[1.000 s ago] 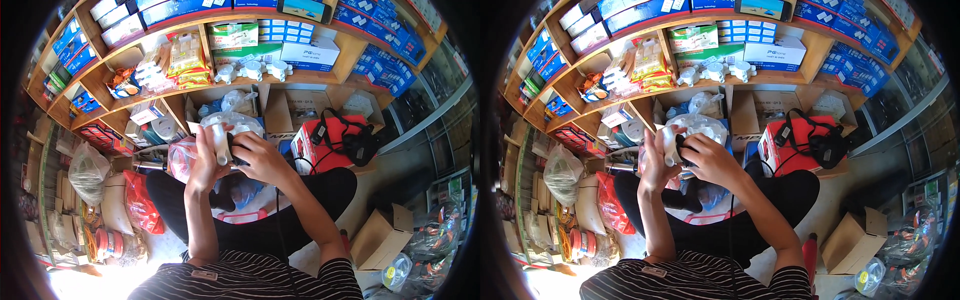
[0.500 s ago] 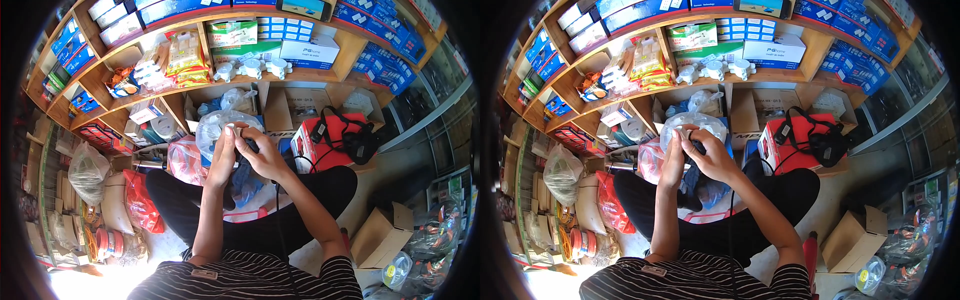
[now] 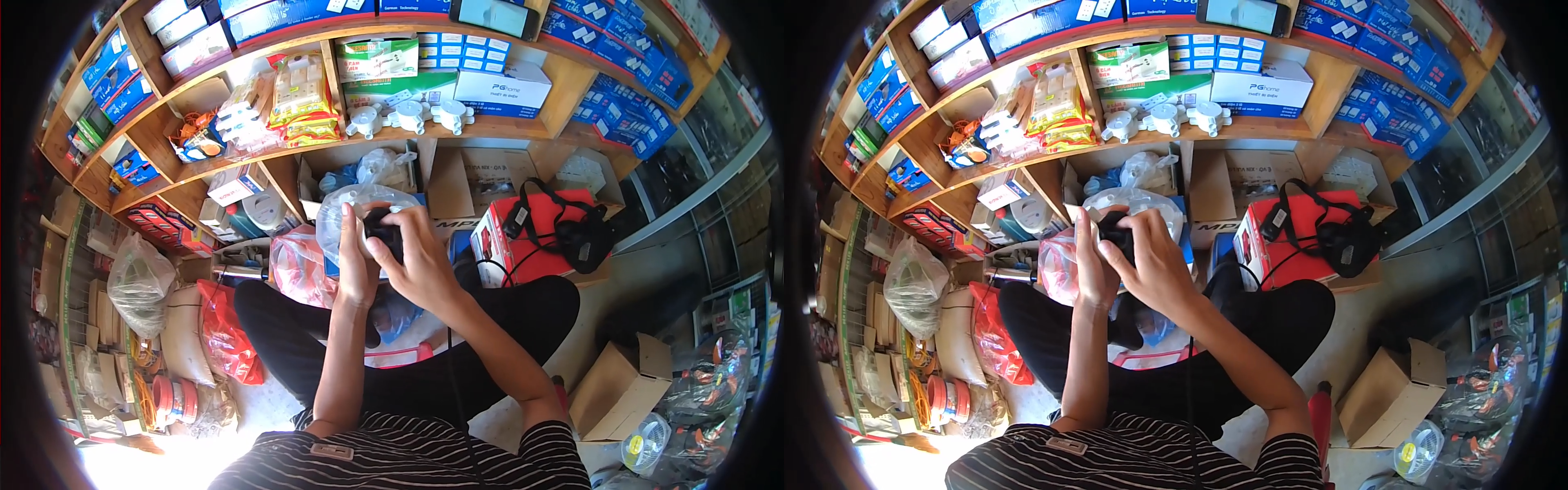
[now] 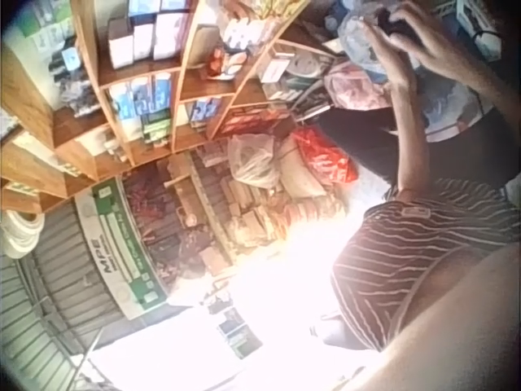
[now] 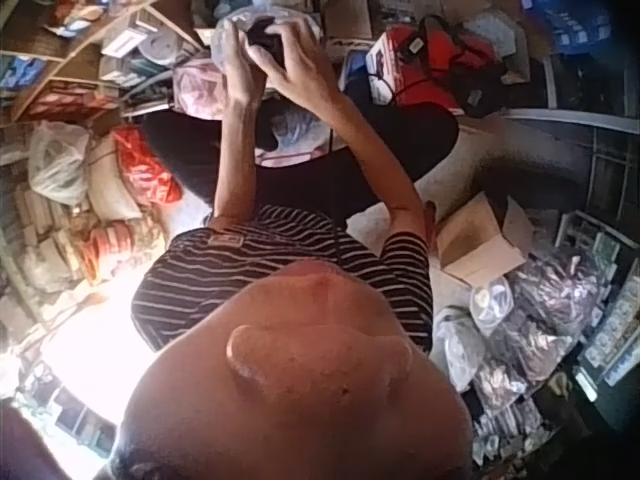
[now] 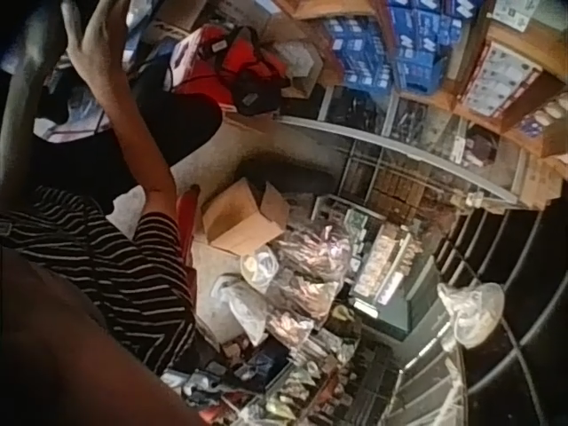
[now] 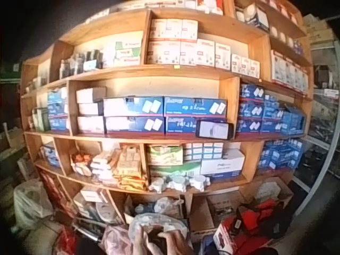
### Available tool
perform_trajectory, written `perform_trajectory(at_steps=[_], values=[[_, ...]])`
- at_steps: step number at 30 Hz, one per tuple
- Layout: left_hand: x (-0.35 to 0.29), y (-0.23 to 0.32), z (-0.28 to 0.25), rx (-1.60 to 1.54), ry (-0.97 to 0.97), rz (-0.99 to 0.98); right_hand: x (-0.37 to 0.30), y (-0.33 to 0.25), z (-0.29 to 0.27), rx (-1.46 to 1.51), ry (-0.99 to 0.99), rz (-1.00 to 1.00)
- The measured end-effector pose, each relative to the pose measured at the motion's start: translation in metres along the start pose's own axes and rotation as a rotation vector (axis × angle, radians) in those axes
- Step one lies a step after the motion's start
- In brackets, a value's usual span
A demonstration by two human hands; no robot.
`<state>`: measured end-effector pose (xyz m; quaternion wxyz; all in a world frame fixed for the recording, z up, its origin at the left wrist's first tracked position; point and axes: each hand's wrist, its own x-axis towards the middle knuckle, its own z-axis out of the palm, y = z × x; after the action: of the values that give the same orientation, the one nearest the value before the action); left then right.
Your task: Inspecting and cleaning a circular white mounting base for a light fixture using a black cloth.
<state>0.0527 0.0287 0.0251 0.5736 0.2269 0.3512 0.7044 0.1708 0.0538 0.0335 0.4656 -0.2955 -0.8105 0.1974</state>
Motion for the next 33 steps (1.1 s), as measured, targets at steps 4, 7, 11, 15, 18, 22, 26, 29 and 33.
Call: perform_trajectory(at_steps=[4,7,11,15,18,22,26,29,33], values=[[0.002,0.0,-0.012,0.006,0.049,0.043,-0.001,-0.013,-0.004,0.091,-0.173,-0.054],[0.001,0.007,-0.01,-0.019,0.075,0.062,-0.001,-0.005,-0.005,0.175,-0.222,-0.053],[0.003,0.003,-0.014,0.229,0.123,0.191,0.001,0.002,0.001,0.169,-0.269,-0.04],[-0.002,0.007,-0.019,0.478,0.046,0.205,-0.003,0.006,-0.001,0.158,-0.333,0.037],[0.0,0.012,-0.025,0.545,-0.038,0.208,0.0,0.003,-0.008,0.223,-0.37,0.136],[0.012,0.006,-0.047,0.528,-0.245,0.292,0.009,-0.002,-0.019,0.324,-0.458,0.261],[0.024,0.004,-0.063,0.368,0.008,0.28,0.005,-0.006,-0.028,0.53,-0.479,0.245],[0.021,0.007,-0.067,0.29,-0.089,0.27,0.003,-0.01,-0.015,0.32,-0.157,0.098],[0.007,-0.022,-0.043,-0.146,-0.055,-0.001,0.002,-0.01,-0.001,0.019,-0.102,-0.094]])
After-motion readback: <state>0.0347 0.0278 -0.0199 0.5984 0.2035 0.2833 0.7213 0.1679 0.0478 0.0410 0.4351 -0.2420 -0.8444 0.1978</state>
